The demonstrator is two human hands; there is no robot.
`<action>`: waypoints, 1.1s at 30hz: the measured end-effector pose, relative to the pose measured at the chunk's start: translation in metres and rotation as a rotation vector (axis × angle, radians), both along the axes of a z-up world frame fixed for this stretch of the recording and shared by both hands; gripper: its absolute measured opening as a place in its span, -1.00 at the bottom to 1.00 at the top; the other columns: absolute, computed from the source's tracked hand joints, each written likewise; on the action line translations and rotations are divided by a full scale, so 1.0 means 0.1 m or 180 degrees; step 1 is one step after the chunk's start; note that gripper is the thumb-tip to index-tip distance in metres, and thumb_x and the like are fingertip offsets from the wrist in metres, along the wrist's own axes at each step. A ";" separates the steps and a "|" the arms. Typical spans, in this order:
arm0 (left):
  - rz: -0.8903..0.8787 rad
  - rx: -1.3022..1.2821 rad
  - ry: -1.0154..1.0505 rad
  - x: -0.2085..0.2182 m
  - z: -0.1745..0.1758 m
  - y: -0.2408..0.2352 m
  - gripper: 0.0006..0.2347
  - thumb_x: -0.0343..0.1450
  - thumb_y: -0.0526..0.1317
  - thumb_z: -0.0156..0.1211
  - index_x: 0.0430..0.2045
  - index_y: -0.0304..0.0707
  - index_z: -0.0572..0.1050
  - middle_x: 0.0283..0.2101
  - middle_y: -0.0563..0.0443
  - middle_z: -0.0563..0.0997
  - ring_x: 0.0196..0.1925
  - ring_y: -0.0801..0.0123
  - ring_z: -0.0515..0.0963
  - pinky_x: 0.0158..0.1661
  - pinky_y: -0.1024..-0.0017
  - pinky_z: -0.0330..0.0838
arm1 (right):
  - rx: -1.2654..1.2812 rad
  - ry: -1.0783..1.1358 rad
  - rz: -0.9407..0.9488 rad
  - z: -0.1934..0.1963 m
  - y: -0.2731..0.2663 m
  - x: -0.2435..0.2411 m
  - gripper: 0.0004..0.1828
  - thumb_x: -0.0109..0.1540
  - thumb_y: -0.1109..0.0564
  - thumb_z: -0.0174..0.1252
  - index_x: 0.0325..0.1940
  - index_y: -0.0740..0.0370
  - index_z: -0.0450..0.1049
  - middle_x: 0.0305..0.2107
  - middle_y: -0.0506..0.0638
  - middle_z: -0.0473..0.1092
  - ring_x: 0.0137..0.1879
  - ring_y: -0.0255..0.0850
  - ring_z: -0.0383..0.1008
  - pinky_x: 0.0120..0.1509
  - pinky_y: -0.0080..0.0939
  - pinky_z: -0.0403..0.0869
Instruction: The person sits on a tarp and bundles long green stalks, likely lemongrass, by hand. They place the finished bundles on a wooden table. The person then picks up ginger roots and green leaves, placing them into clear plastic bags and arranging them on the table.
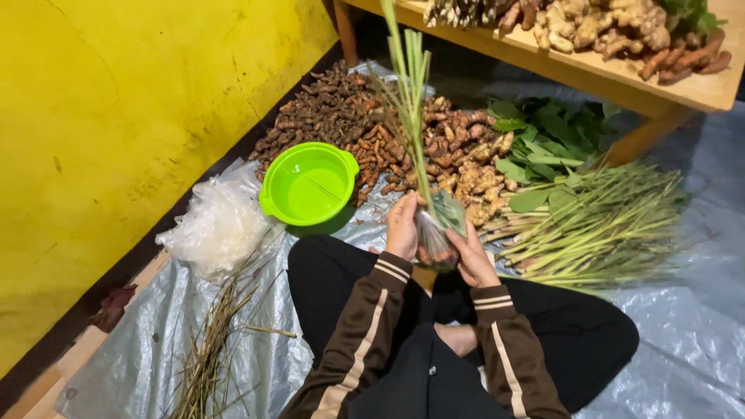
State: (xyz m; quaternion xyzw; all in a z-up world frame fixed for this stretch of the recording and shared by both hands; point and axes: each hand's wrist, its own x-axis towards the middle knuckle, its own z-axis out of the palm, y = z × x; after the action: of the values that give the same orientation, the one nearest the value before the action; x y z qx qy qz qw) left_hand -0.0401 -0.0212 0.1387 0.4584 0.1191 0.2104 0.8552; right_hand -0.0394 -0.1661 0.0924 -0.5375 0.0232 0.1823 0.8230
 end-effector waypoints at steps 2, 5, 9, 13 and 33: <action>-0.0027 0.0342 0.0058 0.07 -0.09 0.04 -0.75 0.60 -0.15 0.05 -0.43 -0.26 0.54 -0.16 0.04 0.63 0.13 0.42 0.49 0.29 0.32 0.23 | -0.0009 0.0075 0.0004 -0.19 0.03 0.07 -0.11 0.32 0.09 0.23 0.61 -0.10 -0.12 -0.07 0.14 0.32 -0.39 -0.07 0.59 -0.28 -0.11 0.62; -0.0139 0.1116 0.0172 0.17 0.00 0.16 -0.77 0.60 -0.15 0.04 -0.38 -0.24 0.55 -0.08 -0.10 0.64 0.18 0.27 0.51 0.27 0.24 0.27 | 0.0105 0.0113 0.0066 -0.30 0.09 0.24 -0.10 0.30 0.14 0.21 0.61 -0.12 -0.13 0.01 0.13 0.31 -0.34 -0.06 0.60 -0.22 -0.05 0.63; -0.0109 0.2358 -0.0088 0.37 0.46 0.34 -0.88 0.55 -0.19 0.10 -0.26 -0.25 0.47 0.01 -0.20 0.60 0.16 0.01 0.55 0.16 0.17 0.38 | 0.0530 0.0227 0.0112 -0.16 0.19 0.51 -0.14 0.28 0.25 0.11 0.60 -0.16 -0.06 0.26 0.22 0.28 -0.01 0.19 0.55 0.00 0.26 0.56; 0.0104 0.2962 -0.0312 0.82 0.59 0.65 -0.81 0.43 -0.17 0.30 -0.23 -0.15 0.40 -0.06 -0.04 0.53 0.08 0.07 0.55 0.10 0.20 0.42 | 0.0783 0.0222 0.0146 -0.31 0.36 1.19 -0.18 0.26 0.29 0.09 0.58 -0.14 0.05 0.31 0.18 0.27 0.18 0.17 0.45 0.17 0.34 0.45; 0.0183 0.2314 -0.0148 4.12 1.81 1.63 -0.04 0.16 0.08 0.55 0.40 -0.17 0.03 0.36 -0.56 0.24 0.44 -0.27 0.21 0.39 -0.02 0.12 | 0.1005 -0.0849 0.0456 1.75 2.07 5.44 -0.45 0.44 0.21 0.04 0.44 -0.25 0.12 0.19 0.13 0.38 -0.17 0.04 0.57 -0.29 -0.29 0.46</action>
State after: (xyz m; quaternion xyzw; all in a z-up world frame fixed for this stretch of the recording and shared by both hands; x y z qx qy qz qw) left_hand 0.3722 0.1416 0.3198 0.7240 0.0299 0.2733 0.6326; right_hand 0.5051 0.0412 0.2677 -0.4216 -0.1531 0.1690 0.8777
